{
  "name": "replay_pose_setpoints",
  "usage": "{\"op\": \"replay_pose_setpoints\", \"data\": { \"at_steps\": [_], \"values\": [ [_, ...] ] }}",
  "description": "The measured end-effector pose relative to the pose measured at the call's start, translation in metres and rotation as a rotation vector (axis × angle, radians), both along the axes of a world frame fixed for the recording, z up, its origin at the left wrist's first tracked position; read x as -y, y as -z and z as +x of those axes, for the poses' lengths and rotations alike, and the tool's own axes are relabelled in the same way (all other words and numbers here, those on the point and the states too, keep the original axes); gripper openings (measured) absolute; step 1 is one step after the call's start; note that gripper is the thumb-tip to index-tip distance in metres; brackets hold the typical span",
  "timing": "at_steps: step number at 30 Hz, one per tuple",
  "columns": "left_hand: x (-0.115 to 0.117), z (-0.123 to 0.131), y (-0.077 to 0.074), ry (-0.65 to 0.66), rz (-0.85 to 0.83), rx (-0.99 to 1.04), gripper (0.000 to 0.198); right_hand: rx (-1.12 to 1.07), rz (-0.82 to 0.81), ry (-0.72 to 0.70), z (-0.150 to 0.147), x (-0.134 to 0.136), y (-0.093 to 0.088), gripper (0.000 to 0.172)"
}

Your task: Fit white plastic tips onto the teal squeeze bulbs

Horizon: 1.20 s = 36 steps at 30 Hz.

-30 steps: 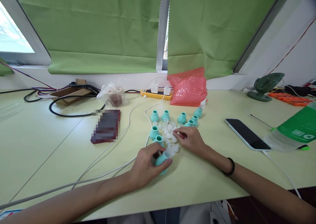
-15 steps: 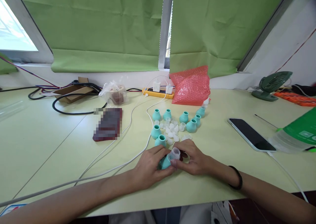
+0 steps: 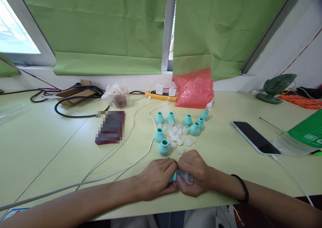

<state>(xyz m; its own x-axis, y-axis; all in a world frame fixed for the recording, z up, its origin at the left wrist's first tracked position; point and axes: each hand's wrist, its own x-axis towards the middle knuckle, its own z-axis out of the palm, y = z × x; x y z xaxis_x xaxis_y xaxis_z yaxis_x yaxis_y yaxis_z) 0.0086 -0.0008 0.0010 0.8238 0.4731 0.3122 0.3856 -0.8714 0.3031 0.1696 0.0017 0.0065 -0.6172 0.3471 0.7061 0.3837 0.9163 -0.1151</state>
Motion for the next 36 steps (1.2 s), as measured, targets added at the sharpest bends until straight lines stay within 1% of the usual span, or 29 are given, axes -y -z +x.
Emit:
{"op": "replay_pose_setpoints", "data": {
  "at_steps": [3, 7, 10, 15, 18, 20, 23, 24, 25, 28, 30, 33, 36],
  "values": [
    [-0.001, -0.001, 0.003, -0.021, 0.026, -0.004, 0.002, 0.017, -0.089, -0.048, 0.001, -0.001, -0.001, 0.018],
    [-0.002, -0.001, 0.006, -0.016, 0.041, 0.027, 0.006, 0.031, -0.266, -0.081, 0.004, -0.002, -0.002, 0.022],
    [-0.001, -0.002, 0.007, 0.007, 0.063, 0.027, 0.006, 0.059, -0.377, -0.108, 0.005, -0.002, -0.005, 0.026],
    [0.000, -0.003, 0.006, 0.053, 0.117, 0.016, 0.003, 0.086, -0.456, -0.110, 0.004, 0.003, -0.013, 0.036],
    [0.001, -0.003, 0.005, 0.051, 0.137, 0.019, 0.005, 0.073, -0.501, -0.110, 0.004, 0.004, -0.013, 0.043],
    [0.001, -0.003, 0.004, 0.087, 0.206, 0.014, 0.007, 0.021, -0.602, -0.113, 0.006, 0.001, -0.009, 0.045],
    [0.001, -0.002, 0.003, 0.252, 0.359, -0.003, 0.012, -0.208, -0.816, -0.077, 0.013, -0.008, -0.002, 0.046],
    [0.001, -0.002, 0.003, 0.284, 0.368, 0.007, 0.013, -0.305, -0.861, -0.065, 0.016, -0.011, -0.001, 0.046],
    [0.001, -0.002, 0.003, 0.276, 0.341, 0.026, 0.013, -0.393, -0.881, -0.059, 0.018, -0.014, 0.000, 0.045],
    [-0.001, -0.003, 0.000, 0.124, 0.156, 0.079, 0.013, -0.558, -0.844, -0.045, 0.025, -0.022, -0.002, 0.040],
    [-0.001, -0.004, -0.002, 0.085, 0.068, 0.090, 0.016, -0.636, -0.784, 0.002, 0.028, -0.028, -0.004, 0.036],
    [-0.002, -0.006, -0.004, 0.072, 0.037, 0.124, 0.019, -0.718, -0.666, 0.124, 0.032, -0.041, -0.006, 0.029],
    [-0.001, -0.007, -0.003, -0.008, 0.088, 0.189, 0.024, -0.678, -0.561, 0.272, 0.037, -0.052, -0.007, 0.024]
  ]
}}
